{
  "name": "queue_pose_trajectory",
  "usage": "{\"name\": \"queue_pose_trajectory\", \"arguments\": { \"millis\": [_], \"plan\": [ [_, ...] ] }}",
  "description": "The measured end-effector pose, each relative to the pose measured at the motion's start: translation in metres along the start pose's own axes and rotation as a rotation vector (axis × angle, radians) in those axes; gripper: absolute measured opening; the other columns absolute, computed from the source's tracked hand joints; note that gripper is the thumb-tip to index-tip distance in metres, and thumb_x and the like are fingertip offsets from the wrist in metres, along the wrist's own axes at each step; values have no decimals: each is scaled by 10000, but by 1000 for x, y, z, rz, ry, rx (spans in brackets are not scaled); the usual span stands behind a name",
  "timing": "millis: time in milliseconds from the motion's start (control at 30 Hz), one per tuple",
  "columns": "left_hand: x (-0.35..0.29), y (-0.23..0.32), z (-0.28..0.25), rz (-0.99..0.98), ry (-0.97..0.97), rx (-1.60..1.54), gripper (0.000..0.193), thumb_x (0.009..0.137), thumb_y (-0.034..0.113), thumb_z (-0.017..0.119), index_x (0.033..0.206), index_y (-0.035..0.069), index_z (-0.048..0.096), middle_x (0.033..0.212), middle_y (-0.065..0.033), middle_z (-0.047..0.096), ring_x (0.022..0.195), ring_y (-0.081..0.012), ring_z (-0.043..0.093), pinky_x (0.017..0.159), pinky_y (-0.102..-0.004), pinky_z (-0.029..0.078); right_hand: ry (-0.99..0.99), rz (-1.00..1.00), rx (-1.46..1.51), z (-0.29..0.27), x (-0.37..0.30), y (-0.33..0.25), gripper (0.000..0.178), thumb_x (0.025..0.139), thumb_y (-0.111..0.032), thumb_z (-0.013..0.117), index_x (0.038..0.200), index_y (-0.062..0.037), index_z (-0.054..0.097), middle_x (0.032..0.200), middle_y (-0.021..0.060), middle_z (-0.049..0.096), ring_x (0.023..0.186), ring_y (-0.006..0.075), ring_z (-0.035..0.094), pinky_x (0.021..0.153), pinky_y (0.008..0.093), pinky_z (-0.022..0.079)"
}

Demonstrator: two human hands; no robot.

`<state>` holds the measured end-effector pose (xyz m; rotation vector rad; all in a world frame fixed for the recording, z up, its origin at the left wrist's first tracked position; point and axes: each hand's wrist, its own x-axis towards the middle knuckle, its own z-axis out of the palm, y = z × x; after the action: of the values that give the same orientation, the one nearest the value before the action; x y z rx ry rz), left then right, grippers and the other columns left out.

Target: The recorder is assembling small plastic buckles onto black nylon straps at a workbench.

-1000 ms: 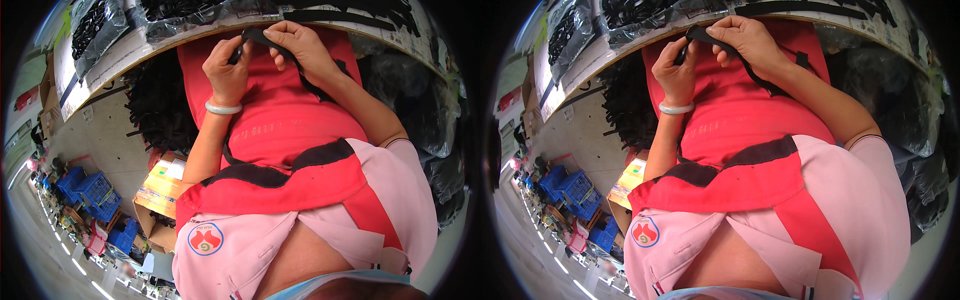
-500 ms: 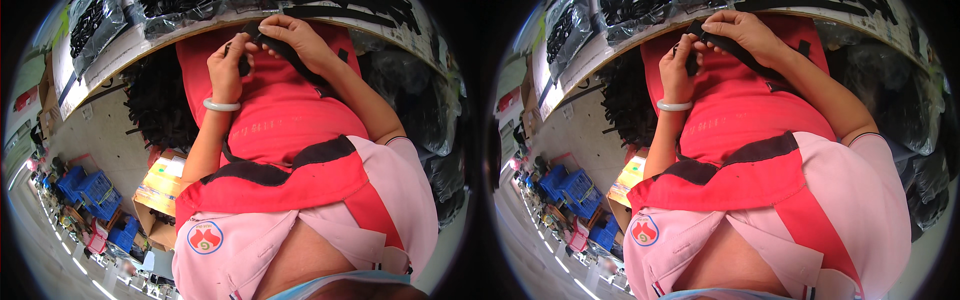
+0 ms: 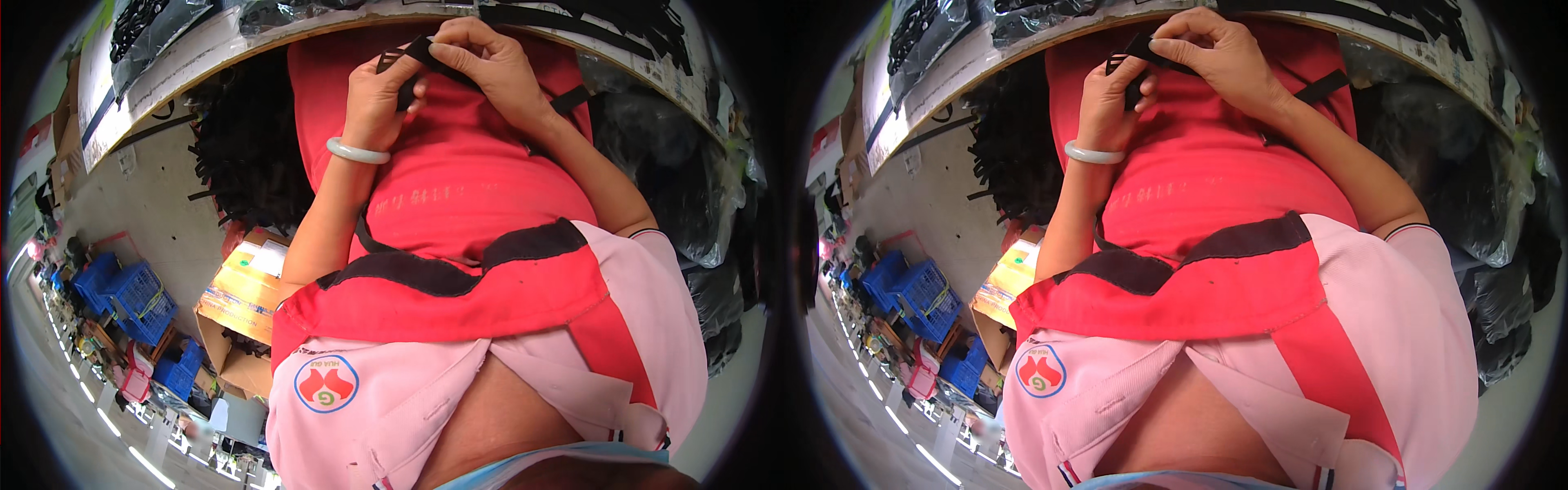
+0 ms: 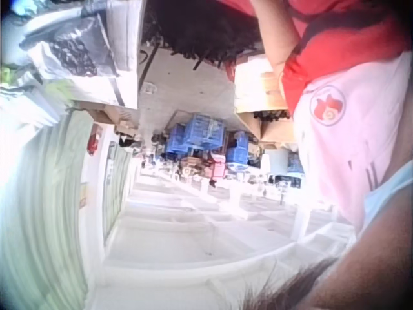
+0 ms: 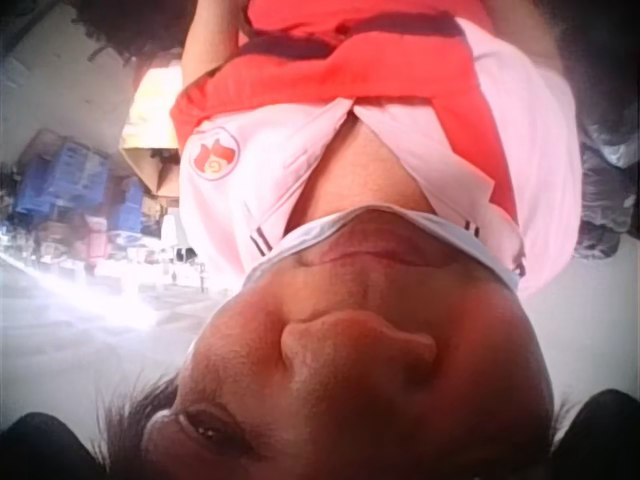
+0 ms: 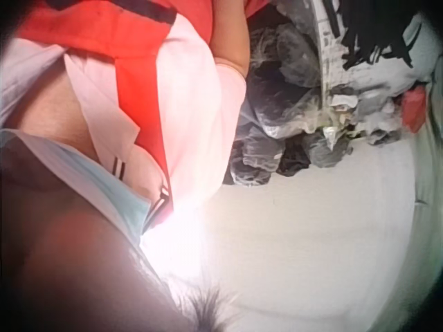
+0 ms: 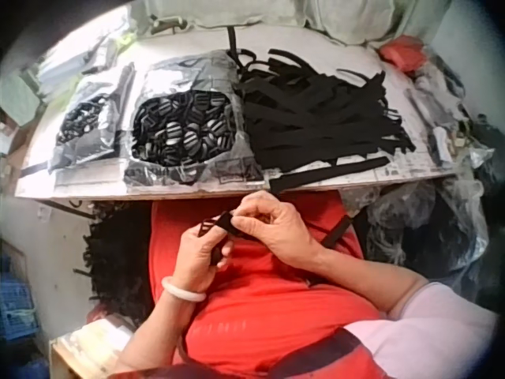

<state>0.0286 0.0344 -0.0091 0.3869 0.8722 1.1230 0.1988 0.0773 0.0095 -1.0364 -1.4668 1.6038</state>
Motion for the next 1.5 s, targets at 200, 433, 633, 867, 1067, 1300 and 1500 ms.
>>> {"name": "queue_pose_trajectory", "arguments": {
  "millis": [200, 433, 633, 867, 1067, 1300, 1500],
  "plan": [
    [-6, 9, 13, 189, 157, 68, 268, 860, 124, 692, 1052, -53, 629, 769, -66, 637, 507, -111, 549, 374, -222, 381, 108, -79, -170, 6, -12, -53, 92, 913, -118, 623, 906, -26, 626, 733, -50, 551, 676, 9, 493, 596, 152, 380],
    [-6, 1, 13, 328, 156, 306, 182, 870, 105, 685, 999, -23, 686, 655, -36, 623, 464, -69, 519, 379, -204, 358, -160, 350, -270, -17, -5, -31, 241, 902, -252, 634, 745, -77, 582, 560, -72, 451, 467, 5, 378, 420, 183, 258],
    [-8, 0, 4, 351, 120, 369, 206, 871, 127, 689, 1022, -12, 684, 632, -23, 603, 464, -64, 514, 390, -195, 355, -18, 352, -14, -9, 5, -16, 220, 903, -275, 642, 838, -72, 590, 588, -65, 472, 455, -10, 382, 403, 165, 265],
    [-56, 33, -9, 217, 99, 364, 170, 873, 101, 674, 1002, -7, 690, 631, -22, 590, 479, -67, 520, 412, -198, 358, -260, 391, 110, 2, 25, -8, 186, 915, -267, 625, 915, -84, 597, 635, -74, 479, 454, -12, 377, 408, 145, 262],
    [-157, 86, -94, 522, 831, 903, 233, 928, 127, 617, 1125, 11, 664, 740, -40, 652, 499, -33, 458, 428, -178, 331, -251, 400, 51, -5, 44, 14, 100, 885, -150, 645, 937, -65, 634, 797, -10, 543, 709, 75, 479, 626, 222, 385],
    [-126, 51, -61, 242, 414, 677, 585, 898, 57, 592, 1432, 87, 356, 831, -56, 683, 498, -42, 481, 414, -175, 342, -607, -40, -248, 75, 29, -12, 190, 900, -155, 612, 1026, -16, 639, 765, 13, 602, 700, 78, 532, 645, 238, 446],
    [-83, 29, -33, 72, 80, 310, 696, 857, 23, 618, 1455, 37, 261, 853, -112, 663, 523, -102, 546, 420, -205, 382, -529, 251, -198, 53, 29, -18, 237, 901, -238, 629, 989, -20, 661, 712, 3, 614, 615, 62, 535, 554, 215, 417]
  ]
}}
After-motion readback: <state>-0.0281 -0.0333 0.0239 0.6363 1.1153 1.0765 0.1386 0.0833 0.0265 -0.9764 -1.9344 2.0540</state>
